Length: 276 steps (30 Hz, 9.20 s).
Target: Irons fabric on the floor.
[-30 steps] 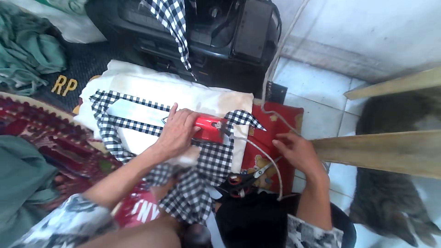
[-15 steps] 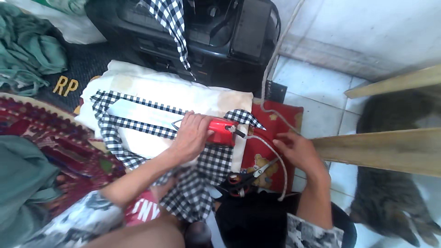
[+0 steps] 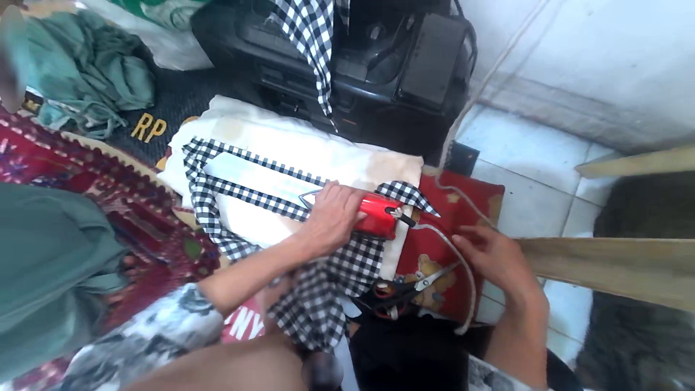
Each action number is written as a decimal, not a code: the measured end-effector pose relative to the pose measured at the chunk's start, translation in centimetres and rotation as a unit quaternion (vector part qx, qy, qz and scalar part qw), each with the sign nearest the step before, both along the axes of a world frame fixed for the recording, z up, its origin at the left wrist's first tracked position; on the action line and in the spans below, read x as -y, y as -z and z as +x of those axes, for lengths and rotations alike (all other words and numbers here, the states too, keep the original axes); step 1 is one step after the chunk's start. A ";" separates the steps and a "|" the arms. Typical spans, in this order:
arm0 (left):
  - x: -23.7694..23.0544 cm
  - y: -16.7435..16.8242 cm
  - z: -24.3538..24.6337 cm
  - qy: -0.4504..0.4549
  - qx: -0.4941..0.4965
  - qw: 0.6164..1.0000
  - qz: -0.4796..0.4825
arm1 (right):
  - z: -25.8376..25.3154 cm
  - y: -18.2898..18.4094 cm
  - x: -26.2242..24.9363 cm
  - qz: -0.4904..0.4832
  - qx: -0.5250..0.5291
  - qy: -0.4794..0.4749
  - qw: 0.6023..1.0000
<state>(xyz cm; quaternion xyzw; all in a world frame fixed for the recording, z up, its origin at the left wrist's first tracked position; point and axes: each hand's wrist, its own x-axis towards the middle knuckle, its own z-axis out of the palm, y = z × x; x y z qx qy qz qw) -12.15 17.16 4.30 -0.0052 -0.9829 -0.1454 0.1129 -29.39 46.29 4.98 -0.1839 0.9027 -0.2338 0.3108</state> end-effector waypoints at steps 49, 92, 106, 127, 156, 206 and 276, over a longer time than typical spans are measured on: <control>1.1 0.1 -0.6 0.049 0.025 0.998 0.014 | -0.1 0.3 0.1 0.020 0.014 -0.008 1.000; 2.0 0.3 -1.2 0.081 0.029 0.996 0.020 | -0.2 0.5 0.0 0.033 0.022 -0.010 0.999; 2.1 0.1 -1.4 0.086 0.041 0.995 0.026 | -0.1 0.4 0.1 0.034 0.029 -0.005 0.999; 2.0 -0.3 -1.5 0.091 0.035 0.995 0.025 | -0.1 0.5 0.0 0.025 0.021 -0.002 0.999; 1.9 -0.7 -1.5 0.080 0.055 0.995 0.029 | -0.2 0.6 -0.1 0.027 0.026 0.000 0.999; 2.0 -0.4 -1.5 0.083 0.044 0.995 0.025 | -0.2 0.5 -0.1 0.032 0.025 0.008 0.999; 2.4 -0.5 -1.3 0.093 0.051 0.994 0.016 | -0.4 0.6 -0.2 0.038 0.028 0.006 0.999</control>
